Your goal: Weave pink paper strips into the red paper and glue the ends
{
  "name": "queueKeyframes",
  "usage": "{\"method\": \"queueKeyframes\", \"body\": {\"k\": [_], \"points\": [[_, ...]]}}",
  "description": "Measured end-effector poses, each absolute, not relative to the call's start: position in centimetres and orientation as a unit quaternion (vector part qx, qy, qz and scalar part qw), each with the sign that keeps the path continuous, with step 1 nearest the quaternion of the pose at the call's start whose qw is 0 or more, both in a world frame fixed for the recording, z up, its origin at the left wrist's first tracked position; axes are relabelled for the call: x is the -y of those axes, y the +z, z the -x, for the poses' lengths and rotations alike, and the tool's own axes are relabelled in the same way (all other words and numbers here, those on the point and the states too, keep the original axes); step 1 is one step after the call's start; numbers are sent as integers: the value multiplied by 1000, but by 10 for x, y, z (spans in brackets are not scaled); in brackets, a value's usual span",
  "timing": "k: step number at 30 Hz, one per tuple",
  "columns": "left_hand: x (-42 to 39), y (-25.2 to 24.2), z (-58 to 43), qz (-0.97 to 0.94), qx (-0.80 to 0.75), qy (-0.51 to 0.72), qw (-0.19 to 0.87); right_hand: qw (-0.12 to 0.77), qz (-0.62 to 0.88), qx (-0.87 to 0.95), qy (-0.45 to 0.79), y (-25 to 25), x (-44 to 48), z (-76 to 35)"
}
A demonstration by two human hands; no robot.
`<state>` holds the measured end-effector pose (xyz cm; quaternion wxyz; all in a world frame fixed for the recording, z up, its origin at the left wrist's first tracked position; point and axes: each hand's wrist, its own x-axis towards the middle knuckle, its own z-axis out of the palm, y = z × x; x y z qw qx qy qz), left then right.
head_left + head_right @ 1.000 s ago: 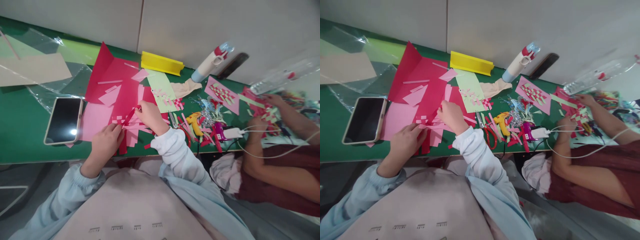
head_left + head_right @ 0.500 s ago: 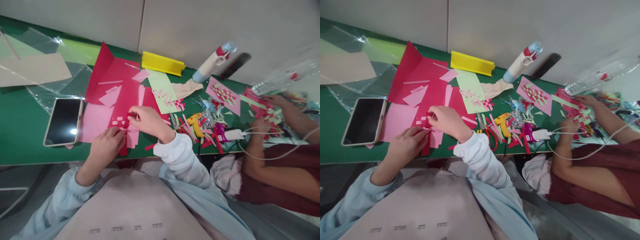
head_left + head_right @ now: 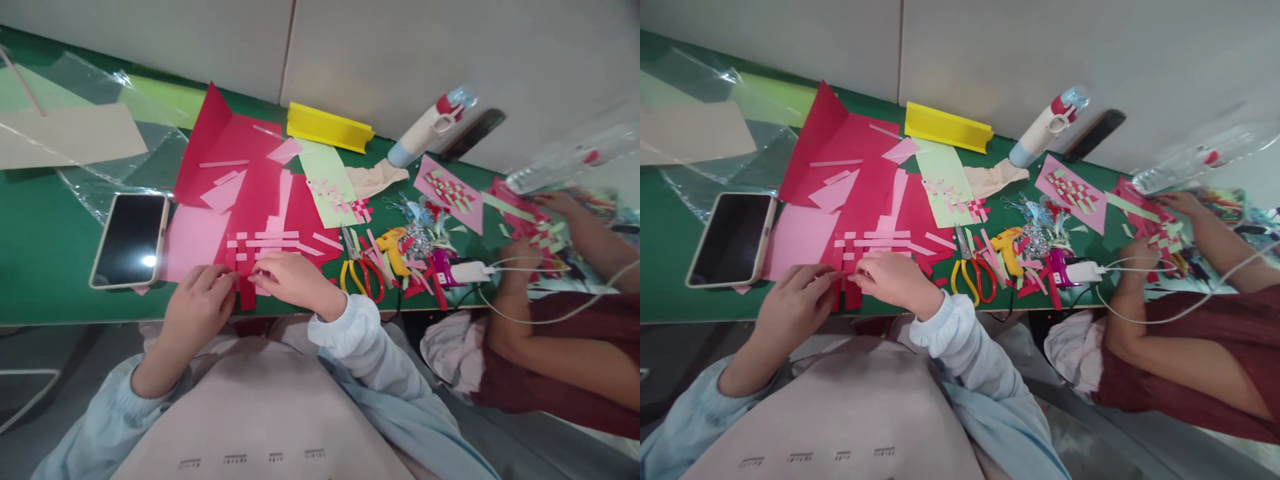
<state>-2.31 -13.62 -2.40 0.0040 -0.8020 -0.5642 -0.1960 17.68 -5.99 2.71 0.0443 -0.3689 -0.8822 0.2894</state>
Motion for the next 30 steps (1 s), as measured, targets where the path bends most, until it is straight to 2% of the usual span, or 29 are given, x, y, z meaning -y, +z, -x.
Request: {"method": "queueKeyframes", "body": {"k": [7, 14, 26, 30], "points": [[140, -28, 24, 788, 583, -197, 2, 3, 389, 878, 281, 26, 56, -176], [125, -26, 23, 741, 641, -197, 37, 59, 420, 879, 216, 12, 50, -161], [118, -26, 14, 669, 695, -240, -113, 74, 450, 855, 248, -2, 52, -155], [111, -26, 15, 674, 688, -248, -106, 85, 445, 855, 254, -3, 52, -154]]}}
